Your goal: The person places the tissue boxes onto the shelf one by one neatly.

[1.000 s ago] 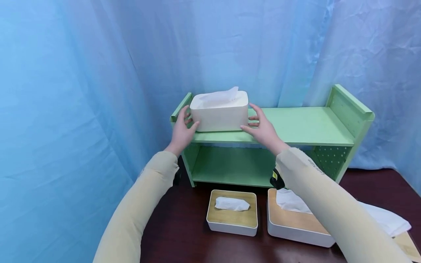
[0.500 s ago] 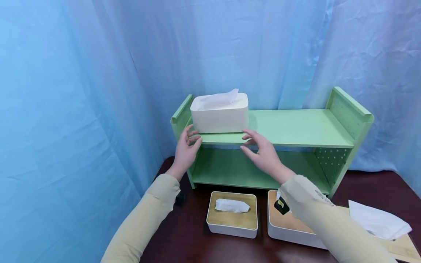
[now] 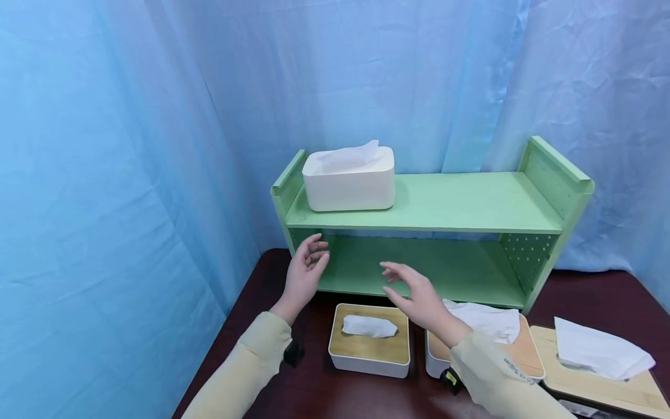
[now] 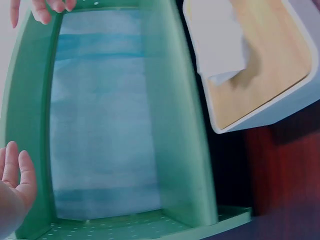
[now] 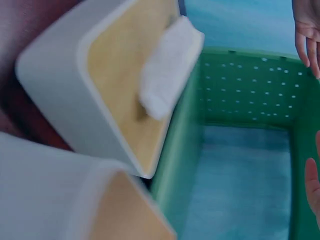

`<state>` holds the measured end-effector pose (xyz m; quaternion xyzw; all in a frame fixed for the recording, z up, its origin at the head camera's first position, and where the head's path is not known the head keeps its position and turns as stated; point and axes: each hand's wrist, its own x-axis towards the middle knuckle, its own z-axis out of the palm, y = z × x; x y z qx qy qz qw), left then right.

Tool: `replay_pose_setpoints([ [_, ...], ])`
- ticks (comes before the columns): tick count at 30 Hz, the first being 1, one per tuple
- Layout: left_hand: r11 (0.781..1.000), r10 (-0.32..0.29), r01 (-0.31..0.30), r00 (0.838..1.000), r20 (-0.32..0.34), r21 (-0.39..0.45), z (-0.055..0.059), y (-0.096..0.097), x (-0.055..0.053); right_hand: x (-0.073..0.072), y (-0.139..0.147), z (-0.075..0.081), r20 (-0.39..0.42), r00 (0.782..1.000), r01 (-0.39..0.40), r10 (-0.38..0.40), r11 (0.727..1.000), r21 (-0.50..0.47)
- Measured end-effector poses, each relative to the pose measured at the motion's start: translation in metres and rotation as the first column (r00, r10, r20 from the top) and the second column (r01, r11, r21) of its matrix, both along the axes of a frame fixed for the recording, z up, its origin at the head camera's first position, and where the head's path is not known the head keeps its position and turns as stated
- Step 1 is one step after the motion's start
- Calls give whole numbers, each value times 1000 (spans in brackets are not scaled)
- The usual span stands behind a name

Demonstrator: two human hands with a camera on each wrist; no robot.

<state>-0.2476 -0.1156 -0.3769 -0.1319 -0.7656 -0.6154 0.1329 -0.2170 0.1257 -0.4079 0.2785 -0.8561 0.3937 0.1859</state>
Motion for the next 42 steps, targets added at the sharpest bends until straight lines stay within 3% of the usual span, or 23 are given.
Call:
replay_pose_setpoints([
  [9, 999, -2, 3, 999, 45, -36, -29, 0, 13, 13, 2, -30, 53, 998, 33, -32, 999, -9],
  [17, 995, -40, 46, 997, 70, -93, -20, 8, 44, 30, 3, -49, 92, 993, 81, -77, 996, -40],
  [20, 990, -64, 72, 996, 67, -118, -27, 9, 46, 34, 4, -54, 88, 991, 107, -104, 994, -36],
  [26, 984, -91, 99, 994, 55, -146, -63, 5, 40, 42, 5, -65, 79, 987, 143, -138, 988, -57],
  [30, 976, -100, 105, 994, 35, -192, -77, 0, 41, 46, 2, -70, 50, 985, 165, -163, 985, -49],
  [36, 946, -74, 77, 997, 24, -314, -90, -8, 48, 51, -5, -70, 172, 965, 209, -197, 976, -56],
  [42, 930, -76, 73, 997, 7, -359, -99, -13, 51, 52, -11, -72, 254, 950, 212, -184, 973, -90],
])
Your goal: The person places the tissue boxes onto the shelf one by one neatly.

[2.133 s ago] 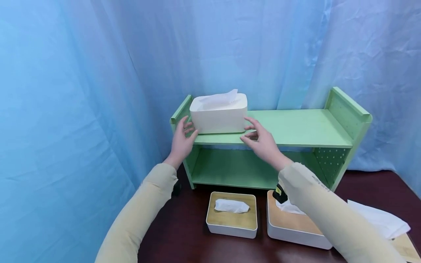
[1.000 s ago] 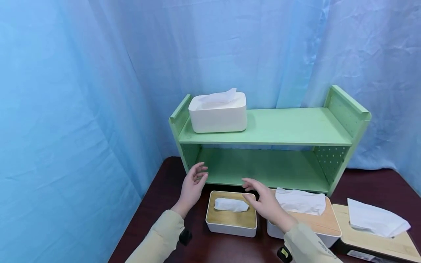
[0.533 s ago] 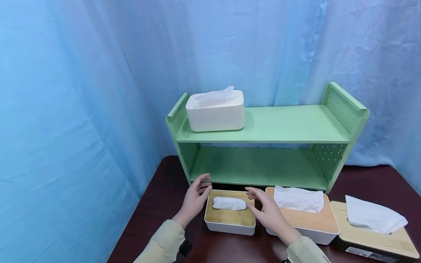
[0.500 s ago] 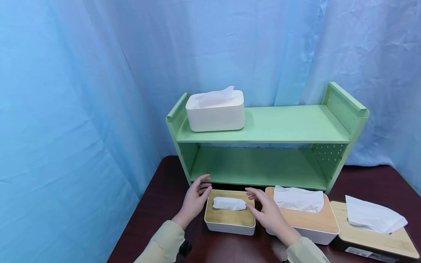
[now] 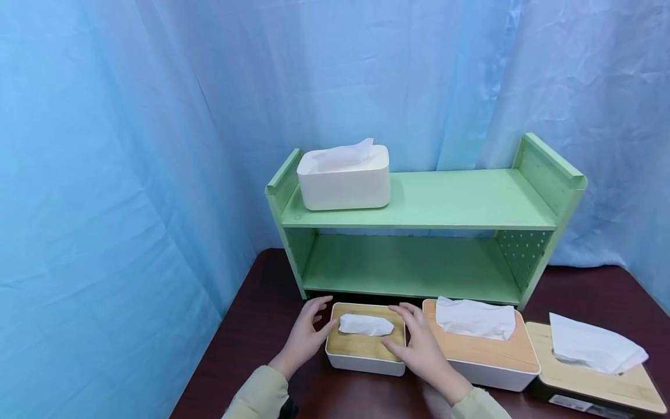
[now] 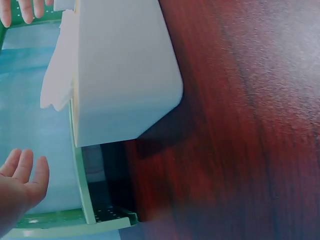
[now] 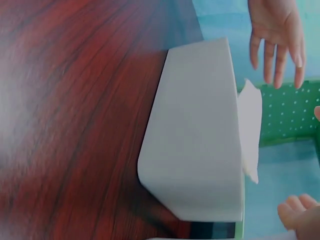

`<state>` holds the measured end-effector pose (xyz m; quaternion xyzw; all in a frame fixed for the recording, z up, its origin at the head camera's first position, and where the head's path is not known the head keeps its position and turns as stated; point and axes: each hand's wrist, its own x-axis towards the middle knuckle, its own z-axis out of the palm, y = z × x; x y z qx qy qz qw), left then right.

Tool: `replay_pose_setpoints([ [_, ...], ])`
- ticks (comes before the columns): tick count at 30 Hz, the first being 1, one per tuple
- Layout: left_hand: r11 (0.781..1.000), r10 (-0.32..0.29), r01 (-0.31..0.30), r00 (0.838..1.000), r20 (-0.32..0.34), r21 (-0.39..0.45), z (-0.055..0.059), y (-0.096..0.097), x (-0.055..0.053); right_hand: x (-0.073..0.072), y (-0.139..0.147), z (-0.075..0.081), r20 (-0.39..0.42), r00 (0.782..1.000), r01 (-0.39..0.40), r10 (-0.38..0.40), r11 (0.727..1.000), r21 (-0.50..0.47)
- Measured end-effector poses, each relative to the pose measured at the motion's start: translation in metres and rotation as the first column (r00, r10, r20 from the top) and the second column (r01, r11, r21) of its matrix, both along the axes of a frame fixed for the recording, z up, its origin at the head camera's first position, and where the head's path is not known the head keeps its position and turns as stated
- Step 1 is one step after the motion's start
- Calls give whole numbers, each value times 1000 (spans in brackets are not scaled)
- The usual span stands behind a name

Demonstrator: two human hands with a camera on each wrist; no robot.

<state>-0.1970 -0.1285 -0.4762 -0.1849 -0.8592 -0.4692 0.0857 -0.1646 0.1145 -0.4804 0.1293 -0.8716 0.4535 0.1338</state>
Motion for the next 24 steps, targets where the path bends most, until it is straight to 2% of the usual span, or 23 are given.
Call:
replay_pose_setpoints([
  [3, 1000, -13, 14, 999, 33, -11, -5, -2, 1, 3, -5, -2, 8, 1000, -21, 21, 999, -40],
  [7, 998, -56, 59, 993, 102, -29, -15, -4, 1, 8, -15, -7, -3, 1000, -15, 15, 1000, -21],
  [10, 993, -104, 111, 983, 149, -37, -23, -6, 1, 11, -21, -13, 43, 999, 17, -18, 1000, 11],
  [11, 991, -118, 126, 979, 165, -39, -26, -7, 0, 12, -22, -15, 86, 996, 26, -26, 1000, 1],
  [13, 988, -140, 151, 971, 196, -43, -30, -8, 0, 13, -25, -17, 156, 987, 42, -42, 999, 6],
  [17, 983, -151, 171, 956, 251, -61, -37, -10, 0, 13, -26, -19, 292, 955, 56, -57, 998, 11],
  [24, 978, -160, 192, 942, 295, -81, -43, -10, 0, 9, -23, -25, 404, 914, 70, -45, 996, -47],
])
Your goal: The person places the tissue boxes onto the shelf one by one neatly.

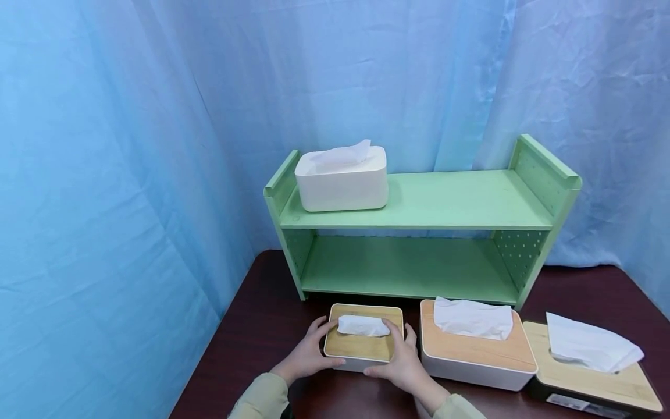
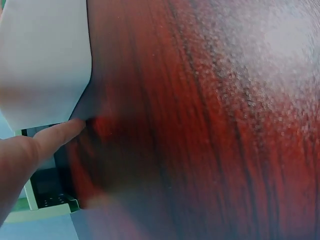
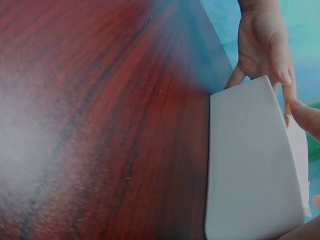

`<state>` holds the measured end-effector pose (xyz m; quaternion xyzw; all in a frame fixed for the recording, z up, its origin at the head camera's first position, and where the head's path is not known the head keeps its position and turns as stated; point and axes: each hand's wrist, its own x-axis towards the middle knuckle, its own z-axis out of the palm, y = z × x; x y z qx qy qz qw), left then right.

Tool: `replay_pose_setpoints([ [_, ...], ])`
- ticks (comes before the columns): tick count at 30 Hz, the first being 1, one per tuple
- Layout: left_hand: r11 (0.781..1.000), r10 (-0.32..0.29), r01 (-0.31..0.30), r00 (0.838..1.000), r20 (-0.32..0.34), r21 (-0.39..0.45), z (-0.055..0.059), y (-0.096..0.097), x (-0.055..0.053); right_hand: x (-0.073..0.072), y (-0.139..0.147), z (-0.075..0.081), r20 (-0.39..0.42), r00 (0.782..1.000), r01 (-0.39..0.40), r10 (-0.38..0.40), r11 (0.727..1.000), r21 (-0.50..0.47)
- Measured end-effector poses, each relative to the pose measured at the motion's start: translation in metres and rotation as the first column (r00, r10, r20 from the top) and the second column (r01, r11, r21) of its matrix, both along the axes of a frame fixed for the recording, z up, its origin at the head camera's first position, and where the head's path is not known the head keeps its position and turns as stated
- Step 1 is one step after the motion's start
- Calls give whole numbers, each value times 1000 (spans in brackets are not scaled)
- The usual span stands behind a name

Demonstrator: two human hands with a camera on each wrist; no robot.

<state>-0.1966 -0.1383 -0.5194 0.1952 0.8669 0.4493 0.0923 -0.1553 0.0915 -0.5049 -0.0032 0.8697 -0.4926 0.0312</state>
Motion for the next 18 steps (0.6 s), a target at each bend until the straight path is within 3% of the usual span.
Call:
replay_pose_setpoints([
  [7, 999, -24, 23, 1000, -18, -48, -3, 3, -1, -4, 2, -9, 27, 999, 24, -23, 999, -38],
  [18, 1000, 27, -26, 997, 68, -5, -7, -2, -6, -7, 4, -11, -4, 998, 66, -67, 997, -32],
])
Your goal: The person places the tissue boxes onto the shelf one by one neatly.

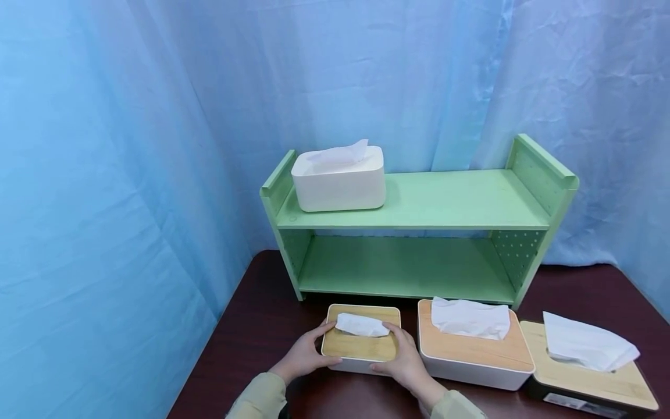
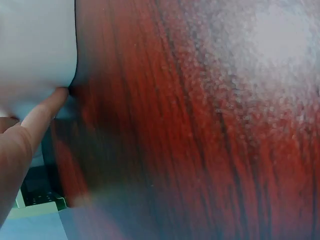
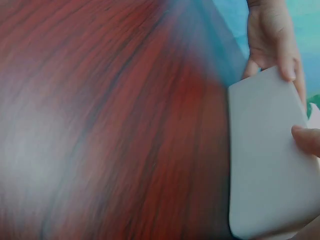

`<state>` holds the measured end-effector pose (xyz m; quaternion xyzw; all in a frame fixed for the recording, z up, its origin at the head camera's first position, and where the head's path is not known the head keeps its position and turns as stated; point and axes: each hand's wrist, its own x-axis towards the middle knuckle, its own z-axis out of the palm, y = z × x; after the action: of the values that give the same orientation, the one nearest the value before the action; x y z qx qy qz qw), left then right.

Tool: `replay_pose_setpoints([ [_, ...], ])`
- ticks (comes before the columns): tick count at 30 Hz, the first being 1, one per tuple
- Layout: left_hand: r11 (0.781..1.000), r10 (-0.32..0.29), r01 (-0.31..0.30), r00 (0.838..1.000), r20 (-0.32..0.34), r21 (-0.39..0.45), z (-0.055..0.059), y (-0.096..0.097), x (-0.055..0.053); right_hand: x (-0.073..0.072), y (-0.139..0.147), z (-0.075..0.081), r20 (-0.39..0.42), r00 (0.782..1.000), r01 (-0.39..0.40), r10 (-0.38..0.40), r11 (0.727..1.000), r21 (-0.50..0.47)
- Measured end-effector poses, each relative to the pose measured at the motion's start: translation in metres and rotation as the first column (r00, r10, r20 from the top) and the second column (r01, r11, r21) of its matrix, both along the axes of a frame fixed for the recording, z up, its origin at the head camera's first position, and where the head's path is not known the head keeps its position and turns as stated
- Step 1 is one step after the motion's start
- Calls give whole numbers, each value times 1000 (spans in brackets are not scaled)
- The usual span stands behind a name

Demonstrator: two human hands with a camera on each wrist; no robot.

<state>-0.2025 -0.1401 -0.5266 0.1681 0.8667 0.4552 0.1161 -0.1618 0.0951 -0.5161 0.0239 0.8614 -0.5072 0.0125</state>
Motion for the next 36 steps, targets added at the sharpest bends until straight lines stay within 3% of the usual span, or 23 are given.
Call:
replay_pose_setpoints([
  [8, 996, -9, 5, 999, 43, 89, 1, -3, -1, -4, -2, 2, 58, 998, 27, -24, 998, -55],
  [18, 985, 0, -17, 995, 99, 174, 0, -4, -2, -4, -3, 1, 69, 997, 35, -30, 996, -78],
  [28, 987, 10, -19, 998, 60, 160, 14, -6, -5, -6, -3, 10, 61, 998, 26, -18, 992, -126],
  [36, 986, 47, -51, 999, 25, 156, 27, -11, -6, -9, -4, 24, 52, 998, 33, -29, 996, -79],
])
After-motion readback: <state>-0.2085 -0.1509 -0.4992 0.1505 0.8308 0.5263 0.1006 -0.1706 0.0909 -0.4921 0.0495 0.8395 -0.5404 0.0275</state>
